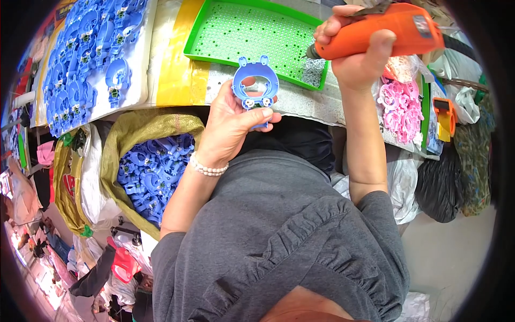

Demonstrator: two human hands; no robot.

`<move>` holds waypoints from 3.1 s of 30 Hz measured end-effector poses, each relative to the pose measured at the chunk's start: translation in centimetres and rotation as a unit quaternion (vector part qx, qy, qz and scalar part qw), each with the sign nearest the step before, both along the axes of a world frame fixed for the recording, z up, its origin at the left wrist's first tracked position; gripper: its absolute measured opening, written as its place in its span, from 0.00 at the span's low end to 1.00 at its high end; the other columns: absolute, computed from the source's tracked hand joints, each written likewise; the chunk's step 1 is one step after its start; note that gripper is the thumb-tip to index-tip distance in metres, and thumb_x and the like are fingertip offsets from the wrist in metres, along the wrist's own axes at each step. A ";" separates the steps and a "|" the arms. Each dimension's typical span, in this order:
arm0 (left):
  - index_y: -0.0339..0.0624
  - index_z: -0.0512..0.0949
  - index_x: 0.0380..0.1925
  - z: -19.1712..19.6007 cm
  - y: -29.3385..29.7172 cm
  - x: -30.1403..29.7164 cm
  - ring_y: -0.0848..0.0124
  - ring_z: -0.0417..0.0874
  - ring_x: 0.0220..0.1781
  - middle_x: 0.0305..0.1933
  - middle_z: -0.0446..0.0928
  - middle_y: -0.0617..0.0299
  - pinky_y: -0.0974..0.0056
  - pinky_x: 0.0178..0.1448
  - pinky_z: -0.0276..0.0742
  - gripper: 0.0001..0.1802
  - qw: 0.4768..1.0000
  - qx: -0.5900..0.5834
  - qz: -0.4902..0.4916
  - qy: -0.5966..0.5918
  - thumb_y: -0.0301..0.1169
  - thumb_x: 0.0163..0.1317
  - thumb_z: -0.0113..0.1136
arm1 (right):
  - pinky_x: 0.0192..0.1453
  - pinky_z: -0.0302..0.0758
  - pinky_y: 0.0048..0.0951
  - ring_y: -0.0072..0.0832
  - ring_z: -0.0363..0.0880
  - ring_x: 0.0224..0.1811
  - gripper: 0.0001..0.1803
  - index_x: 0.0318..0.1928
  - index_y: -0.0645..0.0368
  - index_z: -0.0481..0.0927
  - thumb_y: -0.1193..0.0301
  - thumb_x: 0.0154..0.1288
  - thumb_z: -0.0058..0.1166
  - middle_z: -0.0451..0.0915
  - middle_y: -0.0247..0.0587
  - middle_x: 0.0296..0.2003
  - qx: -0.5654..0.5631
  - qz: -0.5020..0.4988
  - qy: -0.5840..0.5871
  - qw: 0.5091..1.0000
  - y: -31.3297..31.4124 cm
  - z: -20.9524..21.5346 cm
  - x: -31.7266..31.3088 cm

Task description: Assembling small blue plastic toys using an electric screwdriver.

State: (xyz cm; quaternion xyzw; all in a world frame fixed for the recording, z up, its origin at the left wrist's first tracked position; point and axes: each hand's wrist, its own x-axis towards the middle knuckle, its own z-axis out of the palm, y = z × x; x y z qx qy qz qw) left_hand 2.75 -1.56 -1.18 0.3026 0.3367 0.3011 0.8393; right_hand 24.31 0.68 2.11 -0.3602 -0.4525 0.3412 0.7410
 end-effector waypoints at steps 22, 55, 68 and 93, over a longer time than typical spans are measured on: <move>0.38 0.63 0.49 -0.3 -0.4 1.4 0.62 0.85 0.36 0.40 0.79 0.53 0.66 0.33 0.83 0.25 0.998 0.007 0.044 -0.044 0.17 0.53 0.62 | 0.40 0.68 0.32 0.27 0.72 0.33 0.60 0.59 0.64 0.66 0.21 0.43 0.42 0.75 0.36 0.37 0.112 0.301 -0.035 0.946 -3.6 3.6 -2.7; 0.38 0.63 0.47 -0.7 -1.3 2.8 0.66 0.85 0.31 0.36 0.79 0.53 0.66 0.31 0.82 0.24 0.986 0.029 0.161 -0.042 0.16 0.53 0.63 | 0.38 0.70 0.37 0.33 0.73 0.31 0.53 0.53 0.64 0.69 0.25 0.46 0.49 0.73 0.41 0.32 0.128 0.261 -0.062 0.955 -4.0 1.1 -3.6; 0.39 0.66 0.55 -0.2 0.2 0.3 0.65 0.84 0.39 0.48 0.77 0.43 0.68 0.38 0.82 0.26 0.991 0.018 0.053 -0.119 0.28 0.58 0.62 | 0.45 0.63 0.34 0.27 0.69 0.33 0.52 0.58 0.57 0.73 0.26 0.45 0.50 0.73 0.33 0.34 0.110 0.266 -0.038 0.957 -5.6 4.8 0.3; 0.39 0.63 0.56 0.4 0.8 1.2 0.63 0.85 0.32 0.45 0.78 0.44 0.68 0.30 0.83 0.25 0.999 0.037 0.033 -0.020 0.27 0.60 0.61 | 0.36 0.71 0.34 0.30 0.73 0.29 0.52 0.51 0.70 0.71 0.26 0.53 0.41 0.76 0.40 0.30 0.090 0.137 -0.024 0.986 -4.3 0.8 2.4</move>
